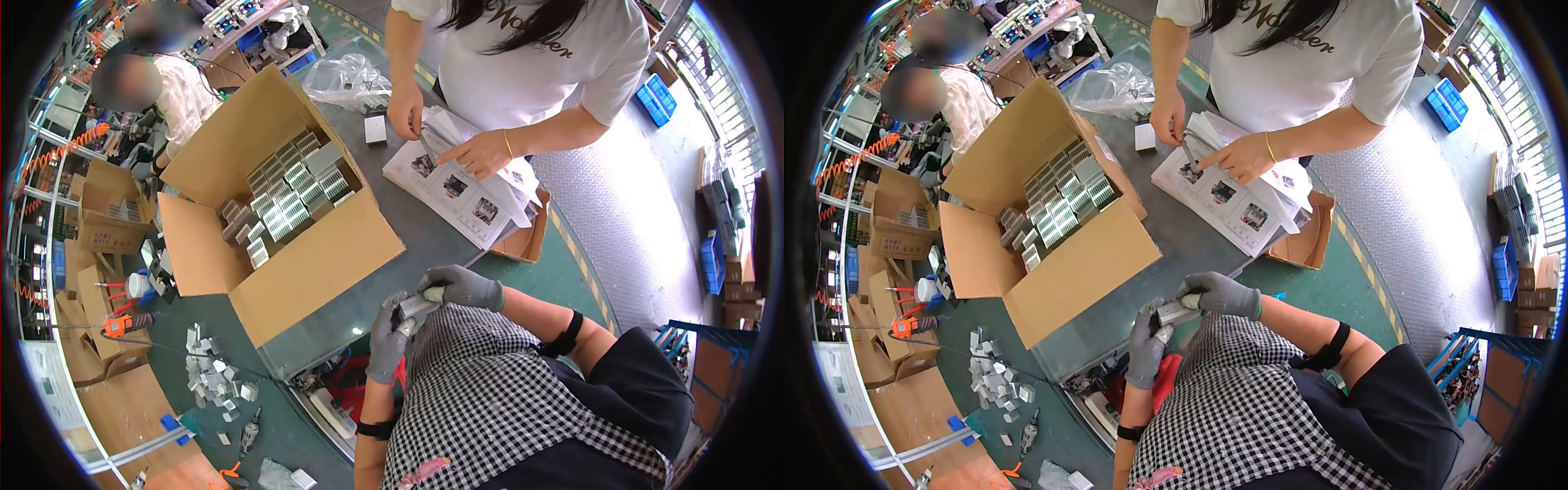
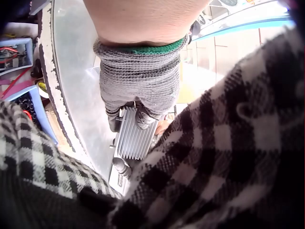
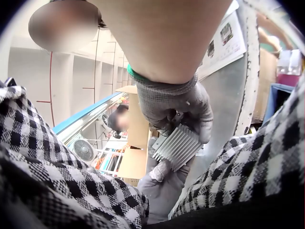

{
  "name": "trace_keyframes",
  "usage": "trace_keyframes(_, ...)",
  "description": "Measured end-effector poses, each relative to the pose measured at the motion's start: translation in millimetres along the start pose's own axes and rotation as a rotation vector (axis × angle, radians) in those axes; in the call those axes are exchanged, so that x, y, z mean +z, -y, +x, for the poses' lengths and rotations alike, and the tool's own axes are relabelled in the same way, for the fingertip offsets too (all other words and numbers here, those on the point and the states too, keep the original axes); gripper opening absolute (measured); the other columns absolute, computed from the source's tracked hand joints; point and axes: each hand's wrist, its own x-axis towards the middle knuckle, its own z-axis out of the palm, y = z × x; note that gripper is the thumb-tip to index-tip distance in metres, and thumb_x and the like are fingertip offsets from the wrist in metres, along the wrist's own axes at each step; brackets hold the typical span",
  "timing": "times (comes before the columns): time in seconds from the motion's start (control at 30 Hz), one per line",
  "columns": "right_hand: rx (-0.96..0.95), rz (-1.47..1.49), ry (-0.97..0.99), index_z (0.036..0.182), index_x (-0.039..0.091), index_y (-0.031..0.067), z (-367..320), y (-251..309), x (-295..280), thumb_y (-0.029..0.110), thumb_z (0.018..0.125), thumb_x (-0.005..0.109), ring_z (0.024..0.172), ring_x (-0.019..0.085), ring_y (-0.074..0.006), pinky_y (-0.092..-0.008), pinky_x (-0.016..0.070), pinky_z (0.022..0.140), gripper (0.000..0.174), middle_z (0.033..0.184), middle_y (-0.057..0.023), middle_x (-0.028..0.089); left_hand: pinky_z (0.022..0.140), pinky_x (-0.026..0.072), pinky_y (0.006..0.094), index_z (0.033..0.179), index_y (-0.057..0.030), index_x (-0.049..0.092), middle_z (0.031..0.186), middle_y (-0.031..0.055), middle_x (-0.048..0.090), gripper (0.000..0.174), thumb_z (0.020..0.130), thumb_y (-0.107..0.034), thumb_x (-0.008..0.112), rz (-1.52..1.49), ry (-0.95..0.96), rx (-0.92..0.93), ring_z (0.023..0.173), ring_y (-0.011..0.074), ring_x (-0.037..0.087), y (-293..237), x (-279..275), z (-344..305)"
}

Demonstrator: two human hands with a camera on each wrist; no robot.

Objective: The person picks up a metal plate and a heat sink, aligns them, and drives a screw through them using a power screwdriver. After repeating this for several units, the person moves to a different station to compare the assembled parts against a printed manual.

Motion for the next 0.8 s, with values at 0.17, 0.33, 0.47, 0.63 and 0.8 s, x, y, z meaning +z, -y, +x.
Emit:
trace_keyframes(0.17,0.010,0.001,0.019,0.103,0.061,-0.0015,1.6,-2.2,-5.7,0.014,0.090,0.059,0.075,0.059,-0.0128,-0.0282,0.0508,0.068,0.020,0.085,-0.0047,0.062,0.100,0.0418,0.0329,0.132,-0.0040,0.047,0.126,0.0098,0.052,0.050,0.083,0.007,0.052,0.010,-0.016,-0.010,0.116,0.0202,0.052,0.6,3.2,2.1)
trace_keyframes(0.33,0.050,0.025,0.040,0.102,0.061,-0.0014,4.6,-0.6,-9.3,0.014,0.089,0.059,0.076,0.059,-0.0132,-0.0288,0.0509,0.069,0.020,0.085,-0.0050,0.062,0.100,0.0419,0.0330,0.132,-0.0035,0.047,0.127,0.0099,0.051,0.050,0.083,0.006,0.053,0.012,-0.048,-0.017,0.116,0.0205,0.051,5.3,5.2,3.4)
trace_keyframes(0.47,0.002,-0.012,0.051,0.101,0.062,-0.0014,8.6,-3.6,-11.4,0.013,0.088,0.059,0.076,0.059,-0.0137,-0.0290,0.0506,0.069,0.019,0.085,-0.0053,0.063,0.100,0.0417,0.0332,0.131,-0.0028,0.047,0.128,0.0102,0.051,0.050,0.083,0.006,0.054,0.028,-0.057,0.005,0.117,0.0207,0.051,14.8,1.9,3.7)
trace_keyframes(0.63,0.007,-0.022,0.054,0.101,0.062,-0.0012,11.9,-6.1,-12.1,0.012,0.088,0.059,0.076,0.059,-0.0137,-0.0290,0.0500,0.070,0.019,0.086,-0.0056,0.063,0.100,0.0414,0.0335,0.132,-0.0025,0.046,0.128,0.0107,0.050,0.050,0.083,0.005,0.054,0.017,-0.066,0.010,0.117,0.0212,0.051,18.0,1.7,4.8)
trace_keyframes(0.8,0.005,-0.017,0.052,0.102,0.062,-0.0013,14.1,-11.1,-11.9,0.012,0.088,0.059,0.076,0.059,-0.0137,-0.0291,0.0504,0.070,0.020,0.086,-0.0057,0.063,0.100,0.0416,0.0336,0.132,-0.0023,0.046,0.129,0.0110,0.050,0.049,0.084,0.004,0.054,0.034,-0.074,-0.003,0.117,0.0214,0.051,14.5,2.9,6.2)
